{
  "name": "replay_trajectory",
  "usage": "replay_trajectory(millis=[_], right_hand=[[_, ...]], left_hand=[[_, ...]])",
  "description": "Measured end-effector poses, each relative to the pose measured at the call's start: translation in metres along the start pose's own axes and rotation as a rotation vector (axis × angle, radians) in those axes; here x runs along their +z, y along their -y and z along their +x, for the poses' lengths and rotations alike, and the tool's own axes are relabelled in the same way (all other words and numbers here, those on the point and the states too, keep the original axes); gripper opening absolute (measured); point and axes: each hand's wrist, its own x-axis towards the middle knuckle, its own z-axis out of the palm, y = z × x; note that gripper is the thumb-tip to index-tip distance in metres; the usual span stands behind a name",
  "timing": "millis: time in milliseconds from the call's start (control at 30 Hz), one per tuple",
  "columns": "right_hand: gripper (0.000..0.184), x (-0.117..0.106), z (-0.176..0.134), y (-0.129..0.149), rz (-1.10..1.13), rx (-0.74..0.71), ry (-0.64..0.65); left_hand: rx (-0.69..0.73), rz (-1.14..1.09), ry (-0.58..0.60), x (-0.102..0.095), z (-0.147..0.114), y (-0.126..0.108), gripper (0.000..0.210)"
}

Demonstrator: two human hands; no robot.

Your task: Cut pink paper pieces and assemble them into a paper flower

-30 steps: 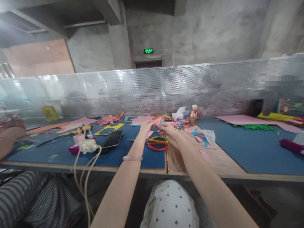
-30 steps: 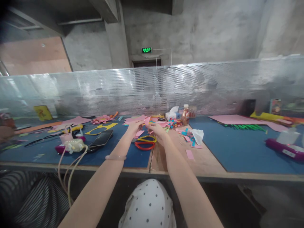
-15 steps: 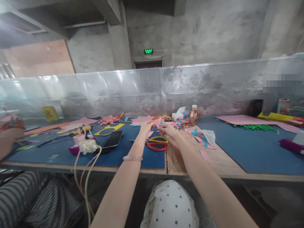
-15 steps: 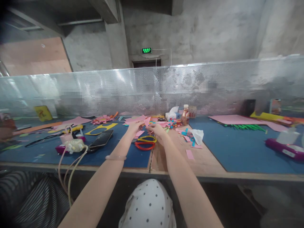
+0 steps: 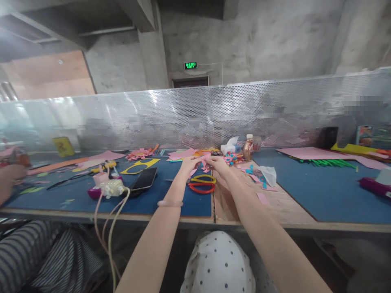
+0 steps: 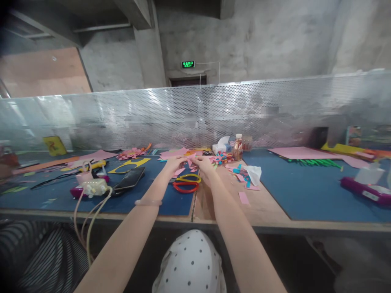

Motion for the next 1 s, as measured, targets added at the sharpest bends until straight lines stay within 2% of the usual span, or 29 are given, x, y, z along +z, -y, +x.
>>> replay_trajectory(millis=[267, 467, 667, 867, 1000], right_hand=[[0.018, 0.001, -0.002, 0.001, 0.001, -0.003, 0.045], [0.019, -0.004, 0.004, -0.005, -0.071, -0.035, -0.042], [0.026, -0.009, 0.006, -0.007, -0.199, -0.075, -0.105], [0.027, -0.008, 0.006, -0.007, -0.232, -0.103, -0.093], [0.022, -0.006, 0.005, -0.006, -0.230, -0.058, -0.070]], left_hand=[[-0.008, -0.015, -0.019, 0.000, 0.002, -0.001, 0.015], [-0.063, -0.045, 0.062, 0.007, -0.010, -0.011, 0.014], [-0.084, -0.016, 0.044, 0.007, -0.012, -0.014, 0.027], [-0.050, 0.031, 0.069, 0.009, -0.014, -0.014, 0.027], [0.012, 0.126, 0.035, 0.008, -0.013, -0.010, 0.022]])
